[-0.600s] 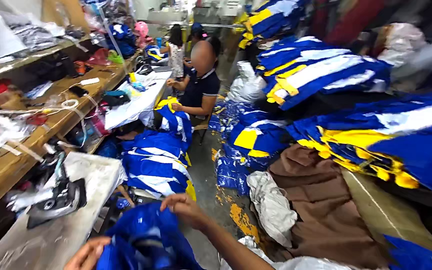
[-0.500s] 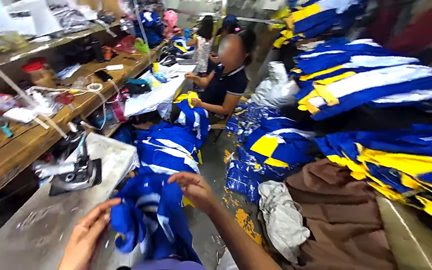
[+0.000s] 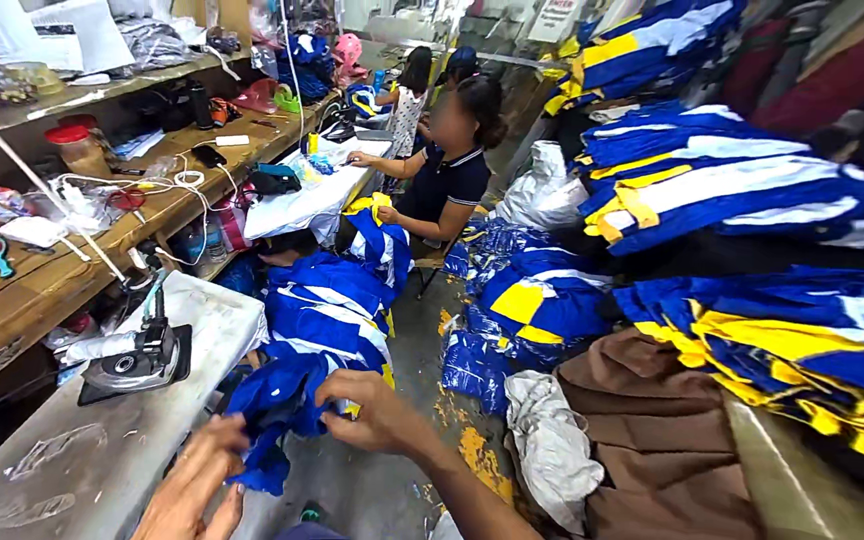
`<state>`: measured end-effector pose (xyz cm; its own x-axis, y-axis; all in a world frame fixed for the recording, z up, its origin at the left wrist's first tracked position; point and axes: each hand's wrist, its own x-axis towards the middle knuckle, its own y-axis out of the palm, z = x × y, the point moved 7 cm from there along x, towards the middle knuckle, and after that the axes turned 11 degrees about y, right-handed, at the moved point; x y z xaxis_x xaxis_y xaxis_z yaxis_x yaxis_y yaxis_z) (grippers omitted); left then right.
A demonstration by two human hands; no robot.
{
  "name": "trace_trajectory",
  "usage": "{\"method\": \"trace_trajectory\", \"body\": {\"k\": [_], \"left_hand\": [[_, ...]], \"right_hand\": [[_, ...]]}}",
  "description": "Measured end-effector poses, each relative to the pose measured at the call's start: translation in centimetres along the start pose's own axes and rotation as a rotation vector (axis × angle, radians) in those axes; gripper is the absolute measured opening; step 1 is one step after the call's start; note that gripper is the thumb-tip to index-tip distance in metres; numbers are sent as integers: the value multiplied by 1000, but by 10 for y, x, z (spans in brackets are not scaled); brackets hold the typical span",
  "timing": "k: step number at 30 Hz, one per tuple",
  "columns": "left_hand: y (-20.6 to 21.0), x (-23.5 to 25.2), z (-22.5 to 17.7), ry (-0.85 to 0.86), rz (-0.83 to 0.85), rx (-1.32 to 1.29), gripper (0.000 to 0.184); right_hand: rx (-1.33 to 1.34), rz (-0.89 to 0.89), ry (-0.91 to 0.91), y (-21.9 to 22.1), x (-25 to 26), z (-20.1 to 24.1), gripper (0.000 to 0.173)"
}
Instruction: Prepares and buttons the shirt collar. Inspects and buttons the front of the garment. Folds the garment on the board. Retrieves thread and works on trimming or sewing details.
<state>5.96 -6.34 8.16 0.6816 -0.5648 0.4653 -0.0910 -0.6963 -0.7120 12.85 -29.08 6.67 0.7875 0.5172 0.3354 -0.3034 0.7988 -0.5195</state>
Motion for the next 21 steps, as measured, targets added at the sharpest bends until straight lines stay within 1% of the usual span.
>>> {"method": "trace_trajectory", "body": {"k": [1, 3, 5, 7, 9, 12, 14, 16, 18, 21], "left_hand": [[7, 1, -2, -1, 49, -58, 26], [19, 3, -6, -55, 131, -100, 28], [31, 2, -7, -109, 176, -131, 30], [42, -1, -8, -125, 217, -148, 33], [51, -5, -8, -136, 272, -148, 33], [54, -11, -3, -185, 310, -162, 30], [57, -20, 5, -257, 294, -232, 29], [60, -27, 15, -339, 211, -333, 26], [61, -32, 25, -398, 105, -436, 21], [59, -33, 30, -432, -23, -521, 14]], "right_hand": [[-68, -4, -2, 1, -3, -1, 13], [-172, 10, 17, 5, -10, -6, 13], [-177, 45, 43, 8, -17, -11, 12], [-111, 109, 72, 12, -23, -14, 13], [-86, 189, 102, 20, -30, -17, 15], [-216, 266, 108, 35, -41, -24, 12], [-316, 262, 75, 38, -45, -28, 10], [-341, 230, 28, 38, -44, -29, 11], [-247, 200, -29, 40, -43, -24, 11], [-54, 177, -101, 57, -40, -5, 12]]}}
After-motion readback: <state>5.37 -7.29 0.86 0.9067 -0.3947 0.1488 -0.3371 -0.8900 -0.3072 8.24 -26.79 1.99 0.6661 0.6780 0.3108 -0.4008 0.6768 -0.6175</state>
